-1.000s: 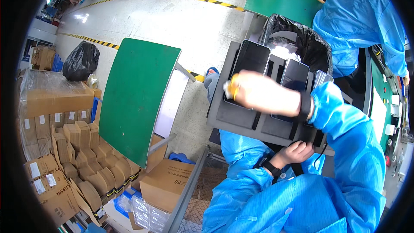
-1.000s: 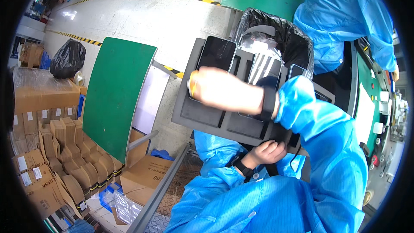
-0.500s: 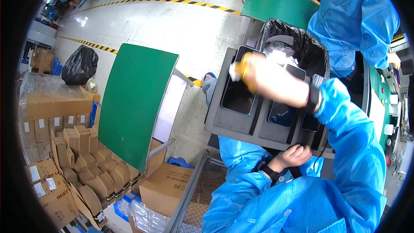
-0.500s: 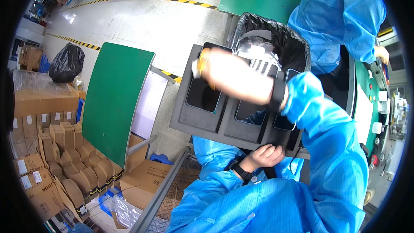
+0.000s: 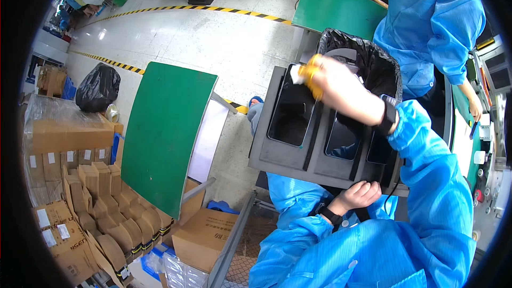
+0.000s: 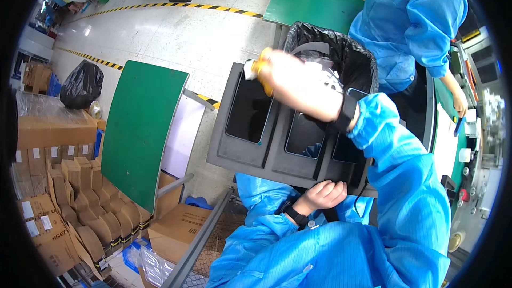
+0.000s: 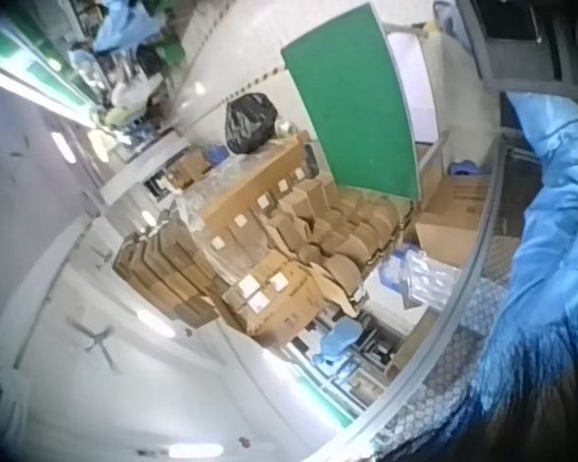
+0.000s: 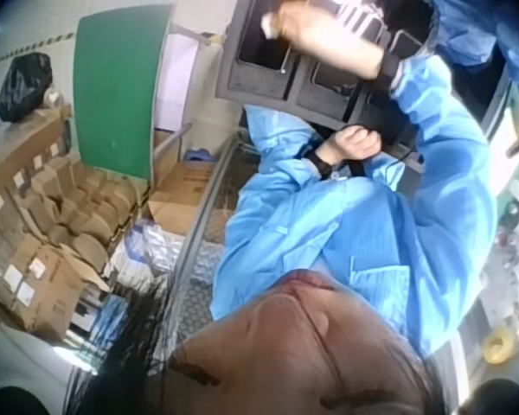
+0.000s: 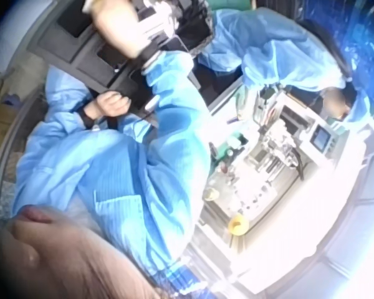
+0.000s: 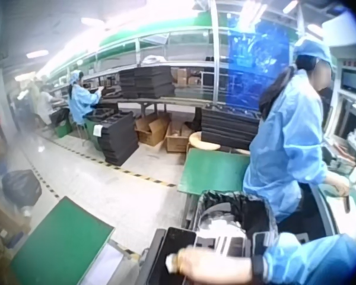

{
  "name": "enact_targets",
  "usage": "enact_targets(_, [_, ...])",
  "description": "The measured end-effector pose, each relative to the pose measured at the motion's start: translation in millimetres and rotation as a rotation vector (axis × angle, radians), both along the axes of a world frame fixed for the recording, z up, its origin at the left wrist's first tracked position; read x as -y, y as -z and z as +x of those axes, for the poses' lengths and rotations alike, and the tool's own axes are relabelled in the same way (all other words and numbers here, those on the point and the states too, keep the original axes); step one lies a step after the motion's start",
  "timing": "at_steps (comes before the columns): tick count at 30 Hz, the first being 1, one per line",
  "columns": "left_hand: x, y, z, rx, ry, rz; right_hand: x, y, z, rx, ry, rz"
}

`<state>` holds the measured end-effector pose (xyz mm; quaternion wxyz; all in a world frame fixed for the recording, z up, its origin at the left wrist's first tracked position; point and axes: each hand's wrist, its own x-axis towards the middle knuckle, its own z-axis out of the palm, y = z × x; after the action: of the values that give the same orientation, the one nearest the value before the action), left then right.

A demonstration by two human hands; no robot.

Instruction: The recorder cleans a set of black screens or displays using a small yellow cloth and white wipes.

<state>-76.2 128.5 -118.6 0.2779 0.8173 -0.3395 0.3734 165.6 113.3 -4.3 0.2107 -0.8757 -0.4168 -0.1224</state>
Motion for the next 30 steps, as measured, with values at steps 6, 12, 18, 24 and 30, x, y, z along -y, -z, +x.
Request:
enact_targets(6, [1, 1, 1, -0.003, 0.012, -0.006, 5, 35, -28, -0.045, -0.204, -0.064])
enact_targets(12, [-1, 4, -1, -0.006, 0.013, 0.005, 27, 10, 41, -0.009, 0.124, 0.033])
enact_targets(18, [-1, 1, -2, -0.006, 0.004, -0.003, 0, 12, -15, -0.007, 0.006, 0.002])
enact_targets(24, [1, 2, -2, 0.005, 0.009, 0.001, -25, 25, -46, -0.366, -0.114, 0.0])
enact_targets(30, [6, 8, -3, 0.006, -0.003, -0.021, -34, 34, -57, -0.069, -0.459, -0.215])
